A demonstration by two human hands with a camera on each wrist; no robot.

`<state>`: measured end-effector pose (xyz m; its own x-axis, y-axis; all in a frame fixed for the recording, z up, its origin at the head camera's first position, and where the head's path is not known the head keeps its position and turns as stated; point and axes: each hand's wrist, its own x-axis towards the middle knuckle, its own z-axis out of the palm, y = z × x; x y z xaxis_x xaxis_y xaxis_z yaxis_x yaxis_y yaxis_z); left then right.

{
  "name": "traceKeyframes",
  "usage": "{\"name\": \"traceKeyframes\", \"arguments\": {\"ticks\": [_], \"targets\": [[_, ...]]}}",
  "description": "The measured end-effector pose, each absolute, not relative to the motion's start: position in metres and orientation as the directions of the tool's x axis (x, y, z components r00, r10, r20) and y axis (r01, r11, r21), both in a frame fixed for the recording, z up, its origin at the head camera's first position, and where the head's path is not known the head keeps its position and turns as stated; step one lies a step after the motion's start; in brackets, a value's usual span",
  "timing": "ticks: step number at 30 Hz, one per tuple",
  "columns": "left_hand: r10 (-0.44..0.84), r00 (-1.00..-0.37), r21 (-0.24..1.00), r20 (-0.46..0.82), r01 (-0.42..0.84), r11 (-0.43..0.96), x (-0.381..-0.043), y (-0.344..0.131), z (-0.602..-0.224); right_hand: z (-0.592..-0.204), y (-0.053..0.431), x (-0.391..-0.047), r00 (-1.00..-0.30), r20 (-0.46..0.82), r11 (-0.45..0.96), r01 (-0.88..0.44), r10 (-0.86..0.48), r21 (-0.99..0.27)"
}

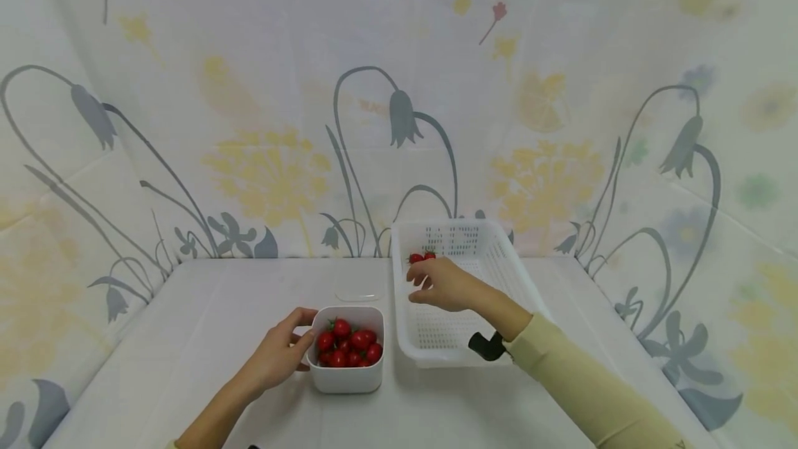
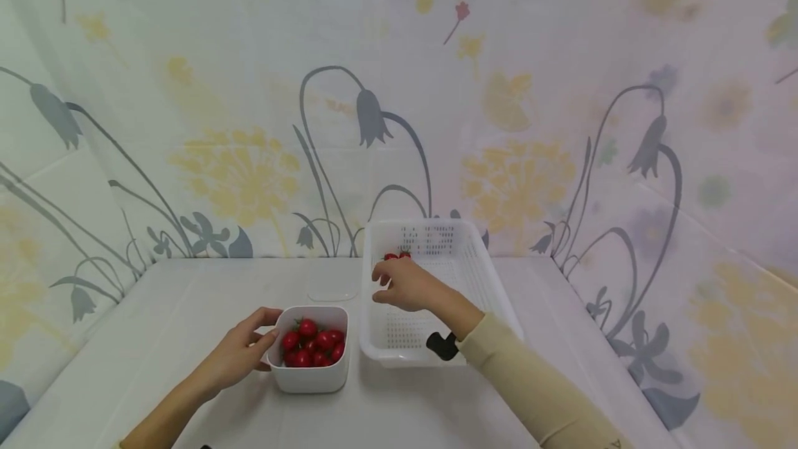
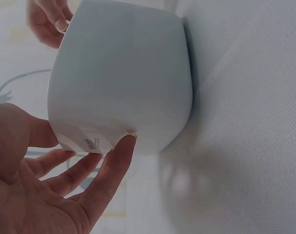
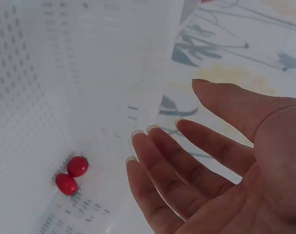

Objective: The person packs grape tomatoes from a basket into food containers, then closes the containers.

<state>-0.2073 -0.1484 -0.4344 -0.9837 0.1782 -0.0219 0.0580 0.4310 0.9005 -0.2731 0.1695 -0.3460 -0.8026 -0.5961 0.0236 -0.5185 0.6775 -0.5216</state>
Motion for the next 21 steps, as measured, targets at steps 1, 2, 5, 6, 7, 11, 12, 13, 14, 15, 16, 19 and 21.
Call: {"name": "traceKeyframes", "arguments": {"ticks": [1,2,5,6,7,11,12,13,14,15,16,19,21], "targets": [[0.178,-0.984,0.9,-0.021,0.059,0.431,-0.207,-0.148,-0.434,-0.347,0.173,-0.276,-0.812,0.021,0.689,-0.507,-0.583,-0.518],[0.178,-0.984,0.9,-0.019,0.061,0.431,-0.207,-0.148,-0.434,-0.347,0.176,-0.279,-0.821,0.02,0.699,-0.499,-0.571,-0.513],[0.179,-0.984,0.901,-0.013,0.066,0.429,-0.207,-0.148,-0.434,-0.348,0.184,-0.287,-0.843,0.007,0.73,-0.47,-0.538,-0.496],[0.178,-0.984,0.9,-0.011,0.068,0.43,-0.207,-0.148,-0.434,-0.349,0.187,-0.291,-0.846,0.005,0.737,-0.467,-0.533,-0.489],[0.177,-0.984,0.9,-0.009,0.069,0.431,-0.207,-0.148,-0.434,-0.35,0.189,-0.294,-0.848,0.003,0.743,-0.466,-0.53,-0.481],[0.173,-0.985,0.899,-0.012,0.066,0.433,-0.208,-0.148,-0.433,-0.356,0.199,-0.308,-0.86,0.001,0.766,-0.455,-0.51,-0.454],[0.173,-0.985,0.899,-0.013,0.064,0.434,-0.208,-0.148,-0.433,-0.358,0.202,-0.312,-0.867,-0.004,0.771,-0.441,-0.498,-0.459],[0.173,-0.985,0.899,-0.015,0.063,0.434,-0.208,-0.148,-0.433,-0.36,0.205,-0.317,-0.874,-0.006,0.778,-0.429,-0.486,-0.46],[0.173,-0.985,0.898,-0.017,0.061,0.435,-0.208,-0.148,-0.433,-0.362,0.209,-0.321,-0.88,-0.006,0.783,-0.419,-0.474,-0.459],[0.171,-0.985,0.898,-0.02,0.058,0.436,-0.208,-0.148,-0.433,-0.364,0.212,-0.325,-0.885,-0.007,0.786,-0.409,-0.465,-0.463],[0.169,-0.985,0.898,-0.023,0.054,0.436,-0.208,-0.148,-0.433,-0.366,0.215,-0.329,-0.892,-0.012,0.792,-0.394,-0.451,-0.467],[0.167,-0.986,0.898,-0.027,0.05,0.438,-0.208,-0.148,-0.433,-0.371,0.222,-0.34,-0.911,-0.016,0.801,-0.354,-0.412,-0.483],[0.165,-0.986,0.897,-0.028,0.048,0.439,-0.208,-0.147,-0.433,-0.374,0.227,-0.347,-0.925,-0.029,0.809,-0.315,-0.378,-0.497]]}}
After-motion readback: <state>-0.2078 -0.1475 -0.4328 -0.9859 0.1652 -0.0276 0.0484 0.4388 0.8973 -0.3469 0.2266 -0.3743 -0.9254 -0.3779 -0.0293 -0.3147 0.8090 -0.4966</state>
